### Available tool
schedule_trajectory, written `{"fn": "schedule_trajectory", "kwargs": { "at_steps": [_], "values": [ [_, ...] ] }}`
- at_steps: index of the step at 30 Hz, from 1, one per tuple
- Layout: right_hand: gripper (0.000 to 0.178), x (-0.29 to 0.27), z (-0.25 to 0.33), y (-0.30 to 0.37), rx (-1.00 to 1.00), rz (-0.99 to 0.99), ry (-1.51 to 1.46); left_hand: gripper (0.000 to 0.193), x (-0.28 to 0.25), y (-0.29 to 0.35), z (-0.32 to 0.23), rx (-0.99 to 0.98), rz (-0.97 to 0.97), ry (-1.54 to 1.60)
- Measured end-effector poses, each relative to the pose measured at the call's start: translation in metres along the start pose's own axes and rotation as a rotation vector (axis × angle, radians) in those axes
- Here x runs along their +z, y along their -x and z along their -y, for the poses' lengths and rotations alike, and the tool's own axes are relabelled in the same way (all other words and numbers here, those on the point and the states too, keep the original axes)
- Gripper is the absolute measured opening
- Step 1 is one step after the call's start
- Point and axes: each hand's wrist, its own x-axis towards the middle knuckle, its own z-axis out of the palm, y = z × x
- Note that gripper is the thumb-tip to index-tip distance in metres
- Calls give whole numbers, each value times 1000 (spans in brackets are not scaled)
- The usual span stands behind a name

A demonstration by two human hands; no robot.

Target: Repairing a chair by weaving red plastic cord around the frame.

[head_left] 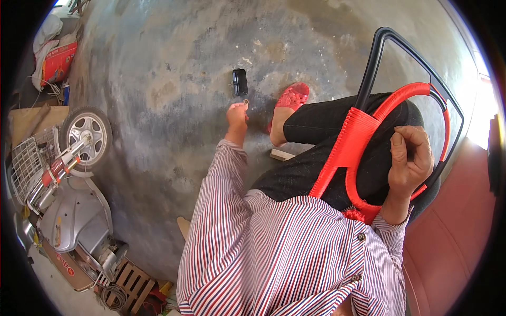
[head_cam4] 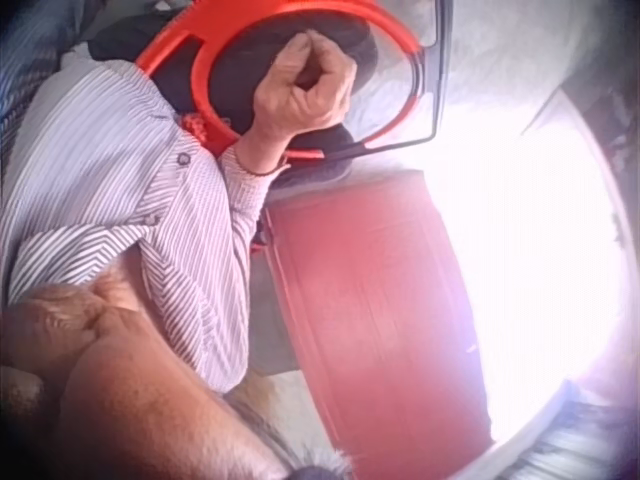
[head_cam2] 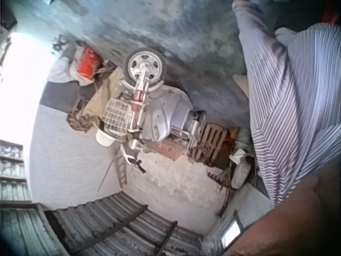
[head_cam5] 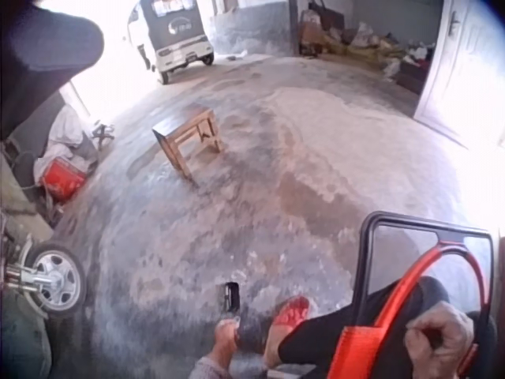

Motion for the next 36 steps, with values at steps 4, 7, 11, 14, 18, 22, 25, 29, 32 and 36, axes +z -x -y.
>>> {"fn": "schedule_trajectory", "kwargs": {
  "at_steps": [4, 7, 11, 14, 18, 22, 25, 29, 32, 36],
  "values": [
    [8, 1, -2, 3, 3, -10, -32, 11, -13, 11, -17, 141, 130, -71],
    [8, 0, -2, 3, 26, 0, -19, 7, -17, 35, -52, 185, 407, -15],
    [9, -1, -2, 1, 7, 10, -14, 7, -35, 75, -85, 311, 919, 74],
    [8, 0, -2, 2, -5, -8, -21, 8, -28, 119, -124, 356, 1316, 512],
    [8, 0, 4, 0, 1, -2, -15, 9, -30, 120, -131, 316, 1197, 590],
    [8, -2, 7, -3, -27, 41, 14, 10, -30, 82, -90, 181, 827, 512],
    [8, -3, 7, -2, -13, 24, 15, 15, -17, 50, -62, 45, 555, 312],
    [12, -4, 5, -6, -31, 10, 28, 20, -3, 11, -28, -50, 469, 110],
    [14, -5, 3, -8, -81, 26, 45, 22, 20, 10, -20, -50, 503, 62],
    [14, -8, -5, -8, -84, -29, -3, 21, 43, -17, -18, -53, 617, 87]
  ]
}}
